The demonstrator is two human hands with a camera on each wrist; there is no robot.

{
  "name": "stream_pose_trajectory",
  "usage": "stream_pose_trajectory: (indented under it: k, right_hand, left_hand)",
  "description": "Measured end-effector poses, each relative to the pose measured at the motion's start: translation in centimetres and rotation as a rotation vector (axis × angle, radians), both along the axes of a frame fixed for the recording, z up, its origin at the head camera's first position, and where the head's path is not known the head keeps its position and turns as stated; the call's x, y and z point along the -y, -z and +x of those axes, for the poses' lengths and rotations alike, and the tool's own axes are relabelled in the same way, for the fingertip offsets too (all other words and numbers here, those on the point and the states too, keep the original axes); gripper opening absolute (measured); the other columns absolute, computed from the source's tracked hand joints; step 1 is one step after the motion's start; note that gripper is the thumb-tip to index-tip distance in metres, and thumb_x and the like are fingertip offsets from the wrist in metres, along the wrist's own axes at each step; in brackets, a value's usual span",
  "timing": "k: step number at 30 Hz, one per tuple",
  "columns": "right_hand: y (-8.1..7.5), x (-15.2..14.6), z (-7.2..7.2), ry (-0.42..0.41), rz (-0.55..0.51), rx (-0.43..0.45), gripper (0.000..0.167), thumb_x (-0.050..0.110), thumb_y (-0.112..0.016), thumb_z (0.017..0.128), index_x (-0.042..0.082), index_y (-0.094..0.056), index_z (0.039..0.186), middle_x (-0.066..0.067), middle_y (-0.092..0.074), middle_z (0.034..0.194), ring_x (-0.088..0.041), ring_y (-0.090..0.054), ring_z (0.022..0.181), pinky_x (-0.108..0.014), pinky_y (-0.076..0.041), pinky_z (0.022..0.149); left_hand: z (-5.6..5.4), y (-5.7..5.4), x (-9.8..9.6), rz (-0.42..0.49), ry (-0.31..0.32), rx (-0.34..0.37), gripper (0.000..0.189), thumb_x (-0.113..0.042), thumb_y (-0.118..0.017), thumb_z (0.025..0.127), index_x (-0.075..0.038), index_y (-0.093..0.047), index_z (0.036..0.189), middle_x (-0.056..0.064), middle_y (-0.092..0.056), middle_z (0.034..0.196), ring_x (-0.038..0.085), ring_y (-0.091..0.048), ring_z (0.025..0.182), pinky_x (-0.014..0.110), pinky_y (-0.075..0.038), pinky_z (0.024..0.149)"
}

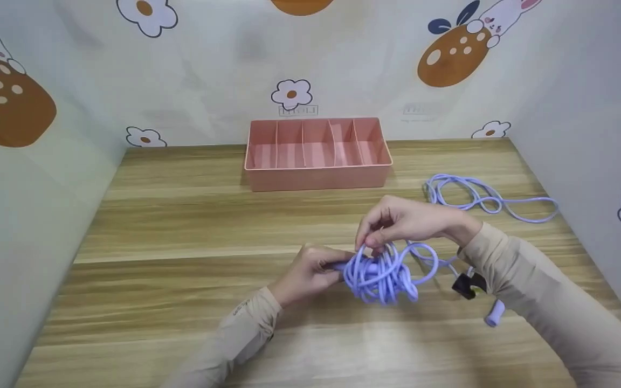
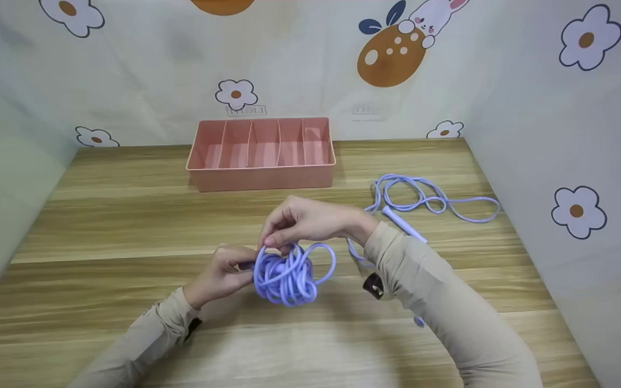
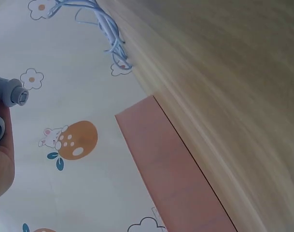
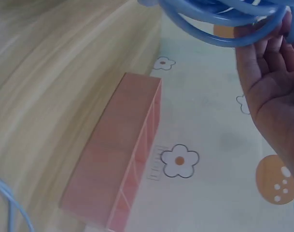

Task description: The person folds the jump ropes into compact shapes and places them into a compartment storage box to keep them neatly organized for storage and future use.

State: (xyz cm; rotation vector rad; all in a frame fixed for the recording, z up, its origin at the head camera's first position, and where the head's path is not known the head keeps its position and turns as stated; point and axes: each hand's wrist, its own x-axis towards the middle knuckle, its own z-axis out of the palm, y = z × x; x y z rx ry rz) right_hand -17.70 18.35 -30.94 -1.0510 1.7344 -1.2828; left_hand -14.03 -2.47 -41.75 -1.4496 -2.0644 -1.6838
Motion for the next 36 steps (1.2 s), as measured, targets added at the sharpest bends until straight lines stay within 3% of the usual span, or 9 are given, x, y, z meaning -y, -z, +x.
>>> stream_pose_trajectory:
  k: [5, 8, 13, 16, 19, 24, 29, 33, 36]
  right_hand:
    - [1.8, 0.0, 0.2, 0.149, -0.282, 0.294, 0.014, -0.001, -0.044, 0.092, -0.002, -0.056, 0.099, 0.000, -0.058, 0.080, -0.006, -0.055, 0.068, -0.020, -0.055, 0.065]
    - [2.7, 0.2, 1.1, 0.338, -0.465, 0.420, 0.014, 0.001, -0.049, 0.090, 0.008, -0.060, 0.093, 0.000, -0.059, 0.080, -0.007, -0.055, 0.069, -0.023, -0.055, 0.069]
    - [3.2, 1.4, 3.0, 0.842, -0.570, 0.377, 0.011, 0.005, -0.061, 0.084, 0.013, -0.069, 0.083, 0.002, -0.065, 0.075, -0.007, -0.059, 0.070, -0.019, -0.051, 0.069]
    - [3.2, 2.1, 3.7, 1.047, -0.539, 0.338, 0.014, 0.004, -0.059, 0.085, 0.012, -0.070, 0.083, 0.001, -0.064, 0.074, -0.006, -0.056, 0.068, -0.014, -0.045, 0.058]
    - [3.4, 2.2, 4.3, 1.094, -0.565, 0.345, 0.020, 0.005, -0.050, 0.091, 0.010, -0.069, 0.087, -0.001, -0.063, 0.076, -0.008, -0.055, 0.068, -0.014, -0.043, 0.055]
    - [4.1, 1.5, 5.1, 0.956, -0.706, 0.382, 0.044, 0.021, -0.026, 0.099, 0.012, -0.069, 0.091, -0.002, -0.067, 0.095, -0.011, -0.060, 0.083, -0.020, -0.050, 0.068]
    - [4.2, 1.0, 5.4, 0.913, -0.727, 0.276, 0.033, 0.035, -0.047, 0.092, 0.010, -0.068, 0.093, -0.002, -0.067, 0.097, -0.011, -0.061, 0.084, -0.023, -0.053, 0.070]
    - [3.6, 1.3, 5.4, 1.046, -0.620, 0.133, 0.012, 0.012, -0.057, 0.085, 0.009, -0.069, 0.085, 0.000, -0.068, 0.086, -0.008, -0.062, 0.078, -0.023, -0.055, 0.065]
    - [3.2, 1.5, 5.5, 1.131, -0.505, 0.005, 0.019, -0.001, -0.052, 0.085, 0.009, -0.069, 0.084, 0.003, -0.069, 0.082, -0.007, -0.063, 0.076, -0.022, -0.055, 0.065]
  left_hand:
    - [0.3, 0.2, 0.0, 0.083, 0.012, 0.092, 0.021, 0.017, -0.060, 0.071, 0.012, -0.065, 0.091, 0.021, -0.067, 0.084, 0.024, -0.067, 0.073, 0.025, -0.056, 0.067]
    - [0.5, 0.3, -0.1, 0.146, -0.017, 0.189, 0.022, 0.017, -0.060, 0.071, 0.015, -0.063, 0.092, 0.025, -0.066, 0.085, 0.019, -0.067, 0.077, 0.030, -0.056, 0.070]
    - [0.7, 1.0, -0.6, 0.291, -0.090, 0.380, 0.026, 0.019, -0.059, 0.068, 0.021, -0.059, 0.094, 0.032, -0.062, 0.091, 0.010, -0.064, 0.086, 0.035, -0.054, 0.079]
    - [0.8, 1.3, -0.9, 0.349, -0.117, 0.428, 0.028, 0.021, -0.058, 0.066, 0.023, -0.057, 0.094, 0.034, -0.060, 0.090, 0.009, -0.064, 0.085, 0.034, -0.054, 0.079]
    - [0.9, 1.5, -1.2, 0.372, -0.144, 0.459, 0.028, 0.021, -0.058, 0.065, 0.023, -0.057, 0.093, 0.036, -0.059, 0.089, 0.008, -0.065, 0.083, 0.031, -0.055, 0.077]
    - [0.8, 1.0, -1.1, 0.420, -0.188, 0.545, 0.028, 0.023, -0.055, 0.065, 0.026, -0.054, 0.094, 0.040, -0.056, 0.088, 0.008, -0.065, 0.079, 0.031, -0.056, 0.071]
    - [0.6, 0.6, -0.8, 0.399, -0.255, 0.575, 0.030, 0.023, -0.052, 0.064, 0.025, -0.055, 0.094, 0.039, -0.058, 0.089, 0.009, -0.065, 0.076, 0.030, -0.057, 0.066]
    - [0.6, 0.5, -0.9, 0.346, -0.295, 0.538, 0.029, 0.021, -0.055, 0.065, 0.021, -0.058, 0.094, 0.034, -0.061, 0.089, 0.009, -0.065, 0.079, 0.029, -0.057, 0.069]
    - [0.7, 0.6, -0.9, 0.330, -0.304, 0.529, 0.026, 0.019, -0.058, 0.067, 0.020, -0.060, 0.093, 0.032, -0.063, 0.089, 0.011, -0.065, 0.081, 0.031, -0.056, 0.073]
